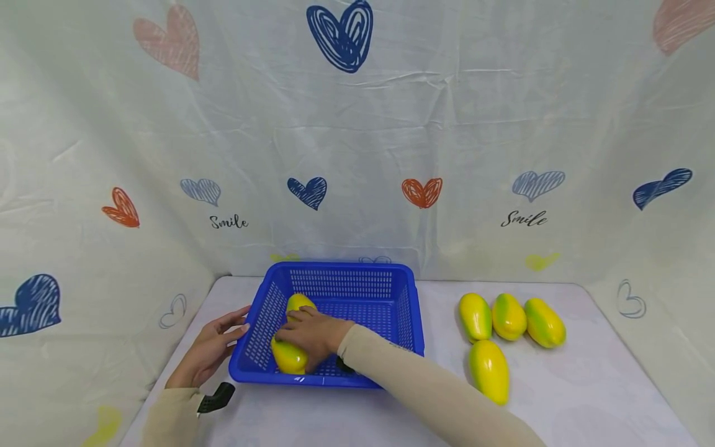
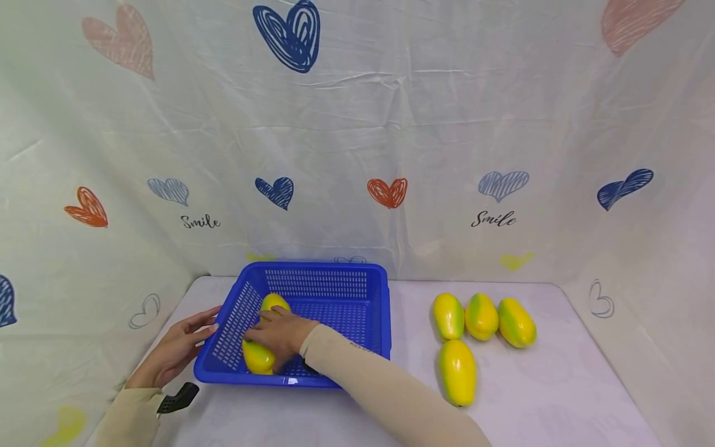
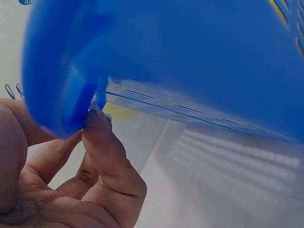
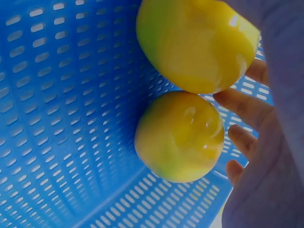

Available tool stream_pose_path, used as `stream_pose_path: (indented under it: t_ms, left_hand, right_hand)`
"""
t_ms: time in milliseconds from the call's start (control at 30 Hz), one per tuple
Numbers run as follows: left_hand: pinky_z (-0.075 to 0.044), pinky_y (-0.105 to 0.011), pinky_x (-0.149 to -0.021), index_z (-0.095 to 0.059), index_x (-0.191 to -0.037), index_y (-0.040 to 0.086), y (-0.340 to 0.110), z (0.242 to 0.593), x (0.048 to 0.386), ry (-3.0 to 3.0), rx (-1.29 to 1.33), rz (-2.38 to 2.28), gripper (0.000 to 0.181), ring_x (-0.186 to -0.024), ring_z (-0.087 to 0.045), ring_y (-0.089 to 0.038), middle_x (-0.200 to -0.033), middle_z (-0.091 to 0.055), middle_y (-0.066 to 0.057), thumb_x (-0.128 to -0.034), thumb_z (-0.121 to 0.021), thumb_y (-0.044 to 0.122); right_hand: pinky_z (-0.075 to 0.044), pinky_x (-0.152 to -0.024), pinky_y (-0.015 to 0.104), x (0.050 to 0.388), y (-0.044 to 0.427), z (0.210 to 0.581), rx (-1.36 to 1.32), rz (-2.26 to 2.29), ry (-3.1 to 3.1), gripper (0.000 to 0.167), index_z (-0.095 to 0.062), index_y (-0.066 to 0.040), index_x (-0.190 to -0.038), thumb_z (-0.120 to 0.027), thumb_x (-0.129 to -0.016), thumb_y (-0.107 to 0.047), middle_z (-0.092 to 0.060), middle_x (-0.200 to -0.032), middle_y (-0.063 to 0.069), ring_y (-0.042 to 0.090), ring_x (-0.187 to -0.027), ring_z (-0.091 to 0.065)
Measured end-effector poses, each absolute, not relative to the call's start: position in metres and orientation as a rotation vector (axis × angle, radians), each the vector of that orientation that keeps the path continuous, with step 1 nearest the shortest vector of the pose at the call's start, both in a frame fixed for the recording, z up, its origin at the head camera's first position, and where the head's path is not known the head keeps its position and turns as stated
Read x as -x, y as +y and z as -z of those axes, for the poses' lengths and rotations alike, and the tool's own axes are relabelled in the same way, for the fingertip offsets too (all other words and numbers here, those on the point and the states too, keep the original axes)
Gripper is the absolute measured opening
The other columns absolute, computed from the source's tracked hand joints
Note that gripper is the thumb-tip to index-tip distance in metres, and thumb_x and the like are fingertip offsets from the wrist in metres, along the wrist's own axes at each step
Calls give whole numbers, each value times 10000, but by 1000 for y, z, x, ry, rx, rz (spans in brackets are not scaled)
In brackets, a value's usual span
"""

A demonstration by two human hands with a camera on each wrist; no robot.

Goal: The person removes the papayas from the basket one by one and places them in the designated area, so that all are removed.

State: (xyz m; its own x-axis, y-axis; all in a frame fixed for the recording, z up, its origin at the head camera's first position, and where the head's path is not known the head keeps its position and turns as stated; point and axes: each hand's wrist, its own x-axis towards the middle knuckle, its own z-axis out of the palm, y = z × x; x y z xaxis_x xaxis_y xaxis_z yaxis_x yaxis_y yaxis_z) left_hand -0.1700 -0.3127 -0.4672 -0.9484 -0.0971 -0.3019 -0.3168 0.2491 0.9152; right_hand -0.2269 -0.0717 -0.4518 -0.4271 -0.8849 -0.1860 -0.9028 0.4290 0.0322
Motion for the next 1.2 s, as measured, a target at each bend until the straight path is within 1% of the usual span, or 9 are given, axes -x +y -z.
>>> stream_pose_path:
  t_ms: [200,333,433,600,667,800,933,1067,1200]
  left_hand:
    - [-567,-231,-870,-333,-1644,19,-312,466,170,2333,388,-1780,595,-1046,-631,-167,-1517,-407,-257,-1112,-555,165]
    - [-568,-239,-865,-334,-1643,16,-312,466,170,2336,391,-1776,596,-1045,-631,-160,-1510,-415,-252,-1111,-557,166]
    - [-569,-249,-860,-337,-1641,13,-312,467,170,2340,388,-1775,595,-1041,-630,-154,-1501,-425,-243,-1110,-560,163]
    - [-573,-260,-850,-337,-1641,12,-312,467,170,2337,390,-1782,595,-1019,-639,-146,-1488,-434,-234,-1108,-562,151]
    - [-573,-258,-849,-335,-1642,13,-312,467,170,2337,392,-1781,596,-1016,-642,-143,-1486,-434,-234,-1108,-562,149]
    - [-572,-254,-851,-334,-1642,13,-311,466,170,2337,397,-1780,599,-1021,-642,-142,-1490,-428,-236,-1107,-564,154]
    - [-570,-252,-856,-330,-1645,18,-311,466,171,2339,403,-1774,598,-1031,-639,-146,-1503,-415,-241,-1110,-559,156]
    - [-567,-246,-859,-327,-1647,20,-311,467,171,2346,407,-1762,598,-1042,-636,-149,-1515,-404,-247,-1112,-554,162]
    - [-567,-246,-858,-323,-1647,17,-313,467,171,2348,396,-1759,606,-1042,-634,-145,-1512,-408,-246,-1111,-560,169]
  right_hand:
    - [-182,-1303,417,225,-67,449,1606,-230,2520,809,-495,-343,-1518,-900,-828,-466,-536,-1534,-162,175,-1561,-316]
    - [-170,-1306,433,223,-64,448,1636,-307,2522,806,-507,-363,-1520,-894,-825,-498,-530,-1529,-184,174,-1564,-308]
    - [-190,-1300,402,223,-61,448,1638,-360,2528,837,-494,-332,-1518,-899,-811,-527,-516,-1537,-181,163,-1574,-291]
    - [-209,-1294,366,222,-54,447,1619,-366,2519,860,-458,-274,-1480,-920,-794,-510,-497,-1574,-136,146,-1591,-259]
    - [-212,-1293,366,222,-51,446,1636,-375,2511,839,-467,-294,-1469,-923,-795,-498,-502,-1564,-141,148,-1584,-274]
    - [-231,-1284,370,222,-43,445,1682,-441,2506,856,-498,-357,-1509,-925,-784,-516,-504,-1538,-164,161,-1536,-343]
    - [-250,-1272,365,222,-35,445,1666,-486,2527,843,-536,-382,-1477,-930,-754,-562,-512,-1524,-165,155,-1484,-389]
    - [-296,-1241,312,221,-27,445,1628,-477,2535,837,-527,-351,-1458,-927,-756,-567,-516,-1519,-155,123,-1467,-405]
    - [-336,-1209,279,221,-20,445,1552,-377,2508,837,-507,-314,-1470,-933,-776,-506,-510,-1534,-116,120,-1453,-424]
